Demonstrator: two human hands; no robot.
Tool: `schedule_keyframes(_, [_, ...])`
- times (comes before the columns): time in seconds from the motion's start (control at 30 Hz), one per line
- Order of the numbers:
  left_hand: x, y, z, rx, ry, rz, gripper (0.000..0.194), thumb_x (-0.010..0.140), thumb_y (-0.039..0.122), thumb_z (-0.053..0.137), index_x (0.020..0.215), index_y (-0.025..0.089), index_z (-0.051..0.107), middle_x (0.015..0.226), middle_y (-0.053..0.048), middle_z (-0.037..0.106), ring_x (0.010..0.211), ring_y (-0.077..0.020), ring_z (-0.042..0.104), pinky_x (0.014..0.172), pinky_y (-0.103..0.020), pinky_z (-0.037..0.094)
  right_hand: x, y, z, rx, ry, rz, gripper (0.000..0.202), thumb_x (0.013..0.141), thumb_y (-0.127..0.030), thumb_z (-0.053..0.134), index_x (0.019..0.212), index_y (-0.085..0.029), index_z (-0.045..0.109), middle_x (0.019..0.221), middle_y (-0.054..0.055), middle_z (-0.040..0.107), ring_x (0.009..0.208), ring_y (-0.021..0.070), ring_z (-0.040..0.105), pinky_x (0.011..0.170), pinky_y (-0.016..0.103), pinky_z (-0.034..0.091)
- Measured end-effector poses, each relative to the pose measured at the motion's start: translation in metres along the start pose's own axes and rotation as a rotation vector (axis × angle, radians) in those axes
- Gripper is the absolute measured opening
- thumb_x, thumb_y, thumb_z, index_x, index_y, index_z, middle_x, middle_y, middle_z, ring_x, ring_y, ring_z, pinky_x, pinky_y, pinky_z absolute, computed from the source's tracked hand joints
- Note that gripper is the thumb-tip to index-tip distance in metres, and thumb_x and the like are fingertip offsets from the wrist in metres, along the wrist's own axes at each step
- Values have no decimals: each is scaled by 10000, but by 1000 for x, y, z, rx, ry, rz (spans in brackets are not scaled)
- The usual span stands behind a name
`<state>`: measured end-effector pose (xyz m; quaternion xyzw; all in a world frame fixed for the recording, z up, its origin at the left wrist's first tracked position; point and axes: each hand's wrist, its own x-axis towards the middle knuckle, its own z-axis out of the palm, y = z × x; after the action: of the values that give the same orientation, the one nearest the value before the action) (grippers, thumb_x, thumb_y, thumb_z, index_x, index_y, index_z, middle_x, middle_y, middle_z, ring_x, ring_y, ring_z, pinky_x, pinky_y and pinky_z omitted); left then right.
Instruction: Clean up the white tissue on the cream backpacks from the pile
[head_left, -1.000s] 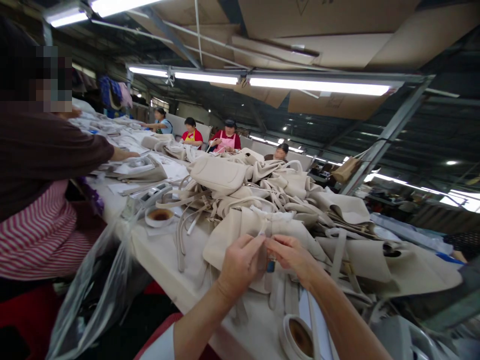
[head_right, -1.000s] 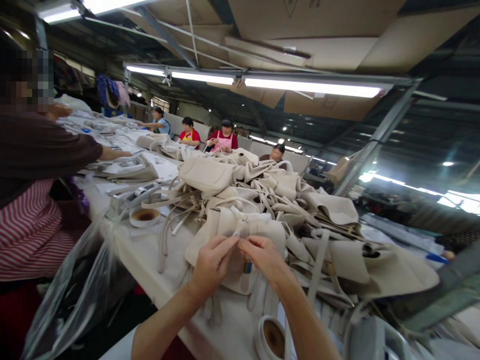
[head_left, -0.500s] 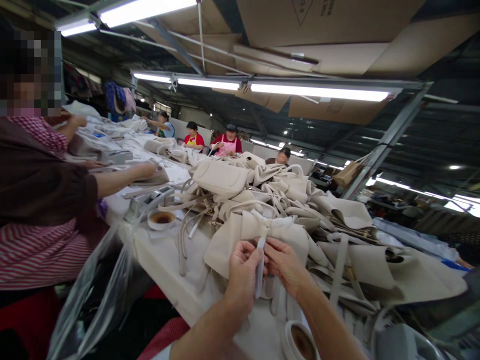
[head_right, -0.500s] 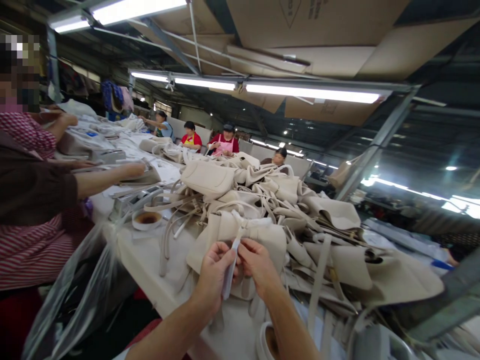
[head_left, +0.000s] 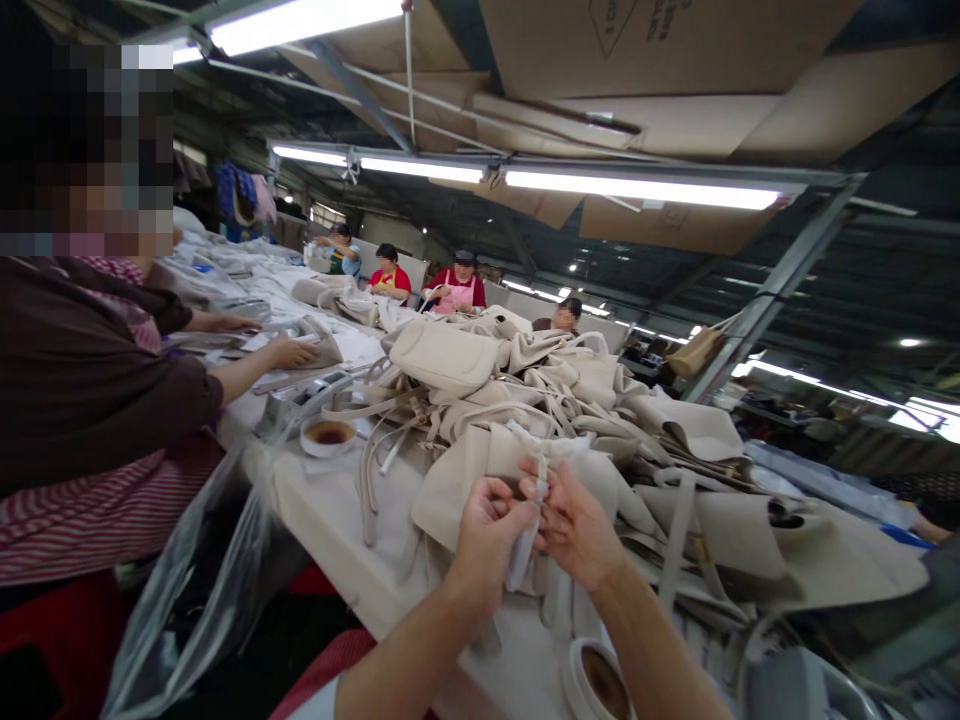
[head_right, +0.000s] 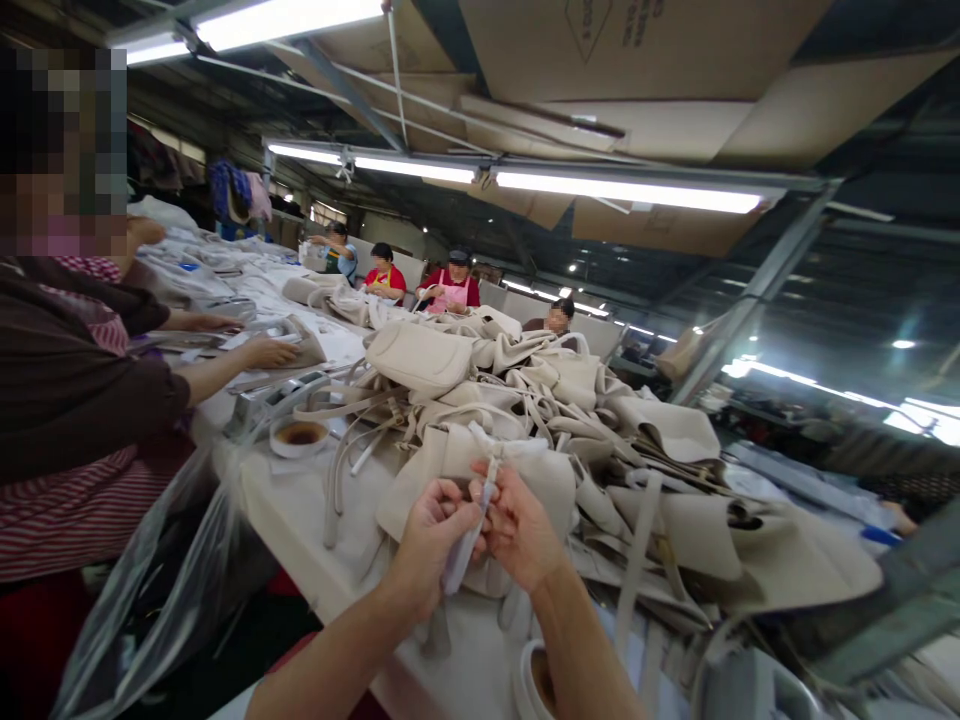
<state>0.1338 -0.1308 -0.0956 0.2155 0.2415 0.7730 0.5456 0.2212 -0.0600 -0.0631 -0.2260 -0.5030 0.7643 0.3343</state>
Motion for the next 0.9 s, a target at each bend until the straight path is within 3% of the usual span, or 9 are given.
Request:
schedule_keyframes(0.07, [-1, 4, -3, 2, -55, -96, 585, 506, 364, 897, 814, 209, 425, 579, 40, 640, 393, -88, 535, 399, -179, 406, 1, 2, -2, -9, -55, -44, 475, 663, -599, 800, 924, -229, 658, 565, -101, 475, 370, 38, 233, 330, 185, 369])
schedule_keyframes(0.13, [0, 7, -6, -13, -90, -164, 548, 510, 349, 903, 796, 188, 464, 586, 11, 651, 405, -85, 541, 407, -175, 415, 3, 5, -4, -49, -59, -83, 416, 651, -513, 847, 887, -229, 656, 536, -109, 445, 371, 33, 246, 324, 157, 314])
schedule_keyframes(0.23, [2, 13, -9, -94, -93, -239, 419, 599, 276, 877, 758, 157, 508, 614, -13, 653, 431, -64, 538, 432, -156, 429, 6, 8, -6, -105, -37, -130, 388, 610, -371, 899, 894, -223, 680, 576, -84, 534, 402, 29, 326, 360, 141, 282])
schedule_keyframes(0.37, [5, 22, -13, -189, -90, -420, 180, 763, 125, 743, 765, 125, 563, 616, -17, 627, 447, -46, 529, 448, -132, 429, 2, 12, -9, -164, 28, -165, 478, 594, -348, 905, 1024, -248, 721, 819, 5, 717, 479, 50, 418, 425, 171, 332])
schedule_keyframes(0.47, [4, 27, -15, -192, -135, -523, 94, 821, 120, 692, 790, 99, 606, 622, -21, 607, 453, -36, 521, 447, -120, 422, -5, 14, -9, -216, 20, -172, 528, 632, -351, 887, 1125, -284, 710, 1033, 37, 731, 530, 62, 458, 476, 199, 375])
schedule_keyframes(0.53, [3, 28, -16, -163, -152, -510, 118, 802, 141, 724, 803, 97, 615, 635, -20, 606, 448, -36, 518, 435, -120, 409, -8, 16, -11, -241, 28, -180, 502, 661, -398, 867, 1124, -280, 714, 1059, 44, 725, 561, 77, 486, 502, 215, 395])
schedule_keyframes(0.7, [4, 25, -16, -46, -95, -377, 272, 682, 193, 814, 750, 136, 557, 612, -18, 635, 431, -61, 526, 412, -145, 398, -11, 21, -22, -333, 173, -228, 419, 721, -530, 793, 982, -207, 735, 730, 15, 694, 454, 62, 389, 427, 208, 269])
schedule_keyframes(0.8, [5, 21, -16, 46, -59, -253, 387, 594, 279, 858, 725, 167, 511, 600, -23, 663, 429, -85, 542, 399, -165, 406, -18, 19, -23, -290, 264, -231, 453, 736, -604, 744, 932, -197, 727, 745, 32, 706, 438, 58, 379, 423, 211, 240])
schedule_keyframes(0.9, [4, 18, -16, 110, -47, -164, 491, 512, 364, 887, 729, 186, 484, 604, -24, 681, 435, -101, 559, 382, -168, 393, -28, 16, -20, -326, 236, -194, 555, 769, -696, 646, 908, -166, 734, 770, 73, 706, 486, 88, 428, 418, 219, 226])
